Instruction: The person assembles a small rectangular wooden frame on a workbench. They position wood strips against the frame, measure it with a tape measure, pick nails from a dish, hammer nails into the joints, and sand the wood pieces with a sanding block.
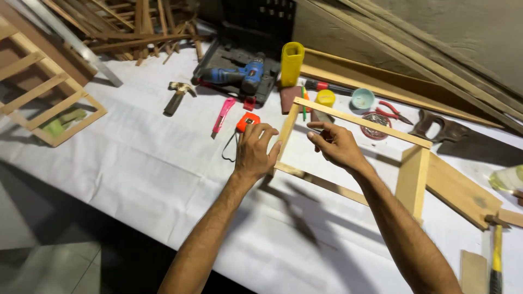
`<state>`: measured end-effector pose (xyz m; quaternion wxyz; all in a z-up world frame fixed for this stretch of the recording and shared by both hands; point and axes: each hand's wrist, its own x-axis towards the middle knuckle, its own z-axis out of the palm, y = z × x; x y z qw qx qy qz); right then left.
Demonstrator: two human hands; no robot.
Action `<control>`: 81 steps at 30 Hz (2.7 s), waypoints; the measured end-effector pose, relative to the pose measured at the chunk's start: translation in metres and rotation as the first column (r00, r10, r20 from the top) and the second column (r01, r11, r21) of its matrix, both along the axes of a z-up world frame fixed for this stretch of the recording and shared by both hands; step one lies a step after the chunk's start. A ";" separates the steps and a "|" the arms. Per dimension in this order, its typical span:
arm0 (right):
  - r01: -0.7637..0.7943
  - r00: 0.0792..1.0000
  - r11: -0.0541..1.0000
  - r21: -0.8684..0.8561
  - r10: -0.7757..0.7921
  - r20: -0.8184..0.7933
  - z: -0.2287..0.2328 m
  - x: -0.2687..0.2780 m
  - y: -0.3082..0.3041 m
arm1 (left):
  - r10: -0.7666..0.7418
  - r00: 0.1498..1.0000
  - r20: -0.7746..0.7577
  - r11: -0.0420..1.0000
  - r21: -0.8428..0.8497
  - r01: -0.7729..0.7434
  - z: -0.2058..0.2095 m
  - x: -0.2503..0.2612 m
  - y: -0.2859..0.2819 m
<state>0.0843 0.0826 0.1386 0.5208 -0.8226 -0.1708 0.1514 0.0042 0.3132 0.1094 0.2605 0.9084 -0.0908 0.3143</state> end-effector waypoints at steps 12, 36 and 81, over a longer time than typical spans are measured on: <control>-0.175 0.859 0.841 -0.512 0.384 0.337 -0.150 0.130 0.191 | 0.079 0.946 -0.313 0.989 -0.091 -0.113 -0.085 0.066 0.154; -0.297 0.948 0.932 -0.209 0.314 0.051 -0.024 0.062 0.232 | -0.656 0.731 -0.187 0.236 -0.971 -0.037 -0.094 0.105 0.198; 0.051 0.985 0.953 0.299 0.002 -0.174 0.013 -0.062 -0.100 | -0.792 0.344 -0.505 0.584 -0.791 0.183 0.050 0.048 -0.107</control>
